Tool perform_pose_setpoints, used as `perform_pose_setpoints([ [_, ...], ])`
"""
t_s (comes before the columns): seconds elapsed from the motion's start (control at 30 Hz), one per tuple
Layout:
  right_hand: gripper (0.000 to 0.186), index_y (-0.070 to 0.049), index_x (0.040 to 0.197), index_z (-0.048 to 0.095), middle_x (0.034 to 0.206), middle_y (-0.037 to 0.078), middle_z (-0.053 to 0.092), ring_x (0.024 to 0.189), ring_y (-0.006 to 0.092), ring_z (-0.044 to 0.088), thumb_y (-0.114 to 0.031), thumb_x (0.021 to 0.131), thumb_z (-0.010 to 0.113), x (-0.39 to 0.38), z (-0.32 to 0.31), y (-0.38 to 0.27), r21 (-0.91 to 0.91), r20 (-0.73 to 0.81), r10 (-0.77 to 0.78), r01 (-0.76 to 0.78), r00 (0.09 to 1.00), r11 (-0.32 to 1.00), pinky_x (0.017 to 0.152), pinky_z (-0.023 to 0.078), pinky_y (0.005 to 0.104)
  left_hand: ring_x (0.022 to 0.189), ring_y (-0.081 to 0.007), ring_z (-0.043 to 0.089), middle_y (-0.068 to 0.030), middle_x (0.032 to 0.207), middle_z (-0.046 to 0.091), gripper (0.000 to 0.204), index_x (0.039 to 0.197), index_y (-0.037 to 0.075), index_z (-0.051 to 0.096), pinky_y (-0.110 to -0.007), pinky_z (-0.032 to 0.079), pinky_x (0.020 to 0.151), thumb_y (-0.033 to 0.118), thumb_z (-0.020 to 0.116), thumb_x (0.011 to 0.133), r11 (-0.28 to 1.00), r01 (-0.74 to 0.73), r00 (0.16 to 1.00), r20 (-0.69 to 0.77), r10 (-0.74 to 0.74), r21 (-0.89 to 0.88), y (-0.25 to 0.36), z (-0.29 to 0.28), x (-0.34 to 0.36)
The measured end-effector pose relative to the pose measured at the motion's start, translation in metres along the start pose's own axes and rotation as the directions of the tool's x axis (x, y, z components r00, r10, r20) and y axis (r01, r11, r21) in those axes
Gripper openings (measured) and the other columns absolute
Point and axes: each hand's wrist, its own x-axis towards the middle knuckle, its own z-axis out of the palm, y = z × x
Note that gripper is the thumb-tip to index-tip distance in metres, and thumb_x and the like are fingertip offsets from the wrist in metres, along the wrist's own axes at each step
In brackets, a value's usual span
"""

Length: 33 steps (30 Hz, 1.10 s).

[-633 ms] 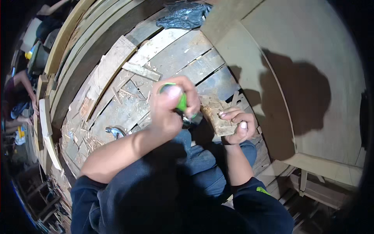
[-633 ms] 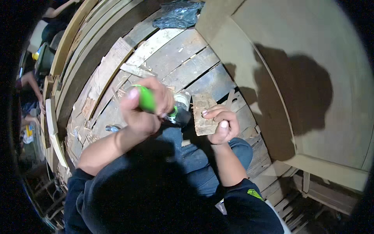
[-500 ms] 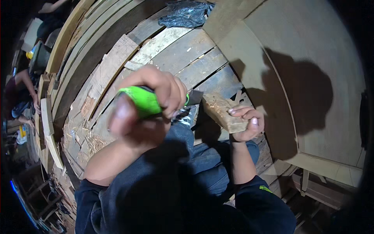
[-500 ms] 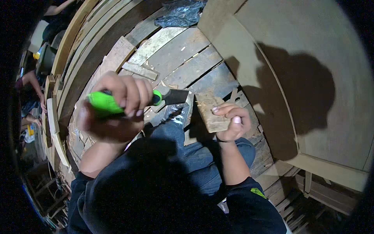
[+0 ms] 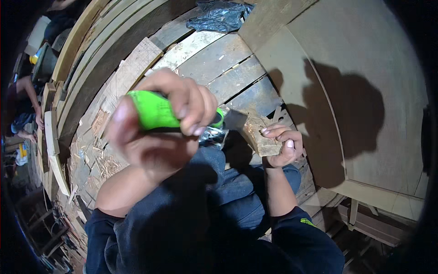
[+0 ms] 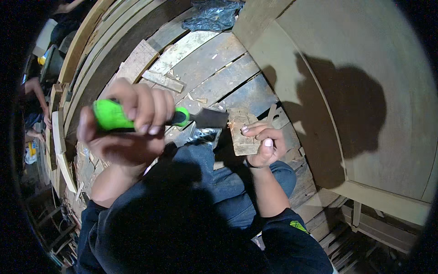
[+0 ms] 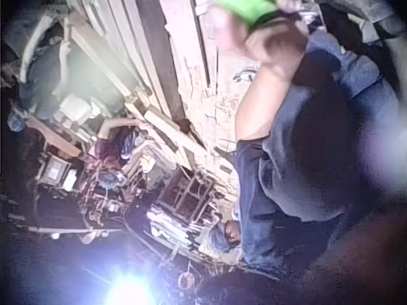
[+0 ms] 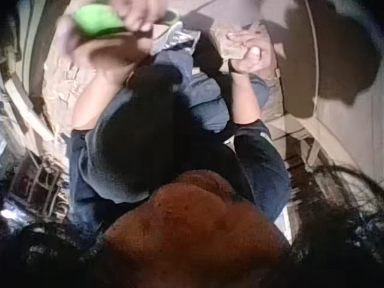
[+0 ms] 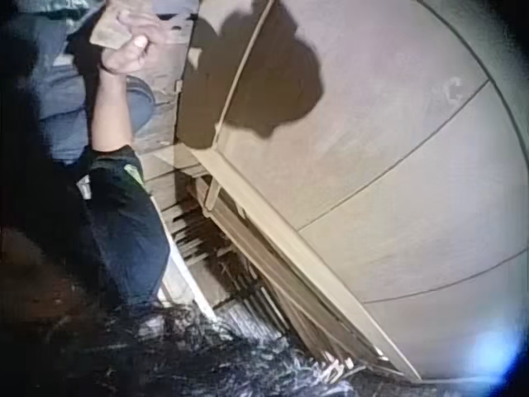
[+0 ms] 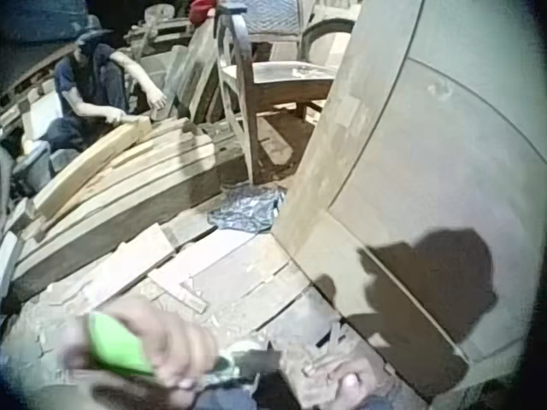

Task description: Carve a small piece of wood using a hand-held wood chisel.

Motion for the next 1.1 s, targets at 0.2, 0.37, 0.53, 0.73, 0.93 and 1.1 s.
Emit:
perform_pose_setpoints([
  [0.2, 0.028, -0.001, 0.084, 0.048, 0.071, 0.020, 0.065, 0.066, 0.0272, 0.064, -0.024, 0.101, 0.046, -0.004, 0.003, 0.001, -0.010, -0.051, 0.012, -0.012, 0.999, 1.000, 0.067, 0.055, 0.0386, 0.059, -0.0153, 0.047, -0.0044, 0.064, 0.050, 0.051, 0.082, 0.003, 0.051, -0.031, 0.039, 0.060, 0.051, 0.044, 0.099, 0.997, 0.002, 0.997, 0.081, -0.009, 0.080, -0.023, 0.013, -0.009],
  [0.37, 0.028, -0.001, 0.085, 0.048, 0.073, 0.020, 0.066, 0.067, 0.0265, 0.065, -0.025, 0.101, 0.045, -0.002, 0.002, 0.002, -0.014, -0.034, 0.002, -0.003, 0.999, 1.000, 0.068, 0.054, 0.0382, 0.058, -0.0155, 0.047, -0.0047, 0.061, 0.049, 0.057, 0.079, 0.001, 0.051, -0.030, 0.040, 0.058, 0.055, 0.044, 0.096, 0.995, 0.059, 0.998, -0.022, -0.057, 0.078, -0.023, 0.007, -0.009],
  [0.53, 0.029, -0.001, 0.085, 0.046, 0.071, 0.019, 0.063, 0.067, 0.0277, 0.064, -0.026, 0.101, 0.044, -0.001, 0.001, -0.002, -0.089, -0.009, 0.009, -0.009, 1.000, 0.996, 0.069, 0.054, 0.0397, 0.058, -0.0145, 0.046, 0.0016, 0.065, 0.049, 0.054, 0.083, 0.015, 0.049, -0.033, 0.036, 0.066, 0.066, 0.038, 0.098, 0.998, -0.050, 0.995, 0.094, 0.045, 0.046, 0.029, 0.011, 0.008],
  [0.73, 0.027, -0.001, 0.084, 0.047, 0.071, 0.019, 0.064, 0.066, 0.0261, 0.063, -0.023, 0.100, 0.047, -0.003, 0.007, 0.003, 0.022, -0.051, 0.027, -0.026, 0.998, 0.999, 0.069, 0.054, 0.0376, 0.059, -0.0123, 0.049, -0.0048, 0.061, 0.050, 0.054, 0.080, -0.001, 0.054, -0.027, 0.039, 0.057, 0.051, 0.051, 0.093, 0.990, 0.093, 0.991, 0.088, -0.102, 0.103, -0.030, 0.017, -0.006],
  [0.93, 0.029, -0.002, 0.084, 0.046, 0.071, 0.020, 0.063, 0.067, 0.0290, 0.063, -0.027, 0.100, 0.045, 0.000, 0.008, -0.005, -0.116, -0.002, 0.035, -0.035, 0.999, 0.993, 0.070, 0.055, 0.0408, 0.056, -0.0160, 0.043, -0.0045, 0.062, 0.047, 0.059, 0.080, 0.004, 0.048, -0.032, 0.038, 0.060, 0.060, 0.041, 0.098, 0.999, -0.028, 1.000, 0.003, 0.028, -0.045, -0.011, 0.000, 0.000],
  [1.1, 0.029, -0.001, 0.086, 0.045, 0.072, 0.020, 0.062, 0.067, 0.0292, 0.063, -0.027, 0.099, 0.045, -0.003, 0.003, -0.001, -0.081, 0.000, 0.032, -0.032, 0.999, 0.996, 0.070, 0.055, 0.0416, 0.055, -0.0149, 0.047, -0.0018, 0.061, 0.050, 0.062, 0.072, 0.012, 0.048, -0.031, 0.038, 0.058, 0.070, 0.053, 0.092, 0.965, 0.164, 0.983, 0.046, -0.177, 0.205, -0.004, 0.029, -0.005],
])
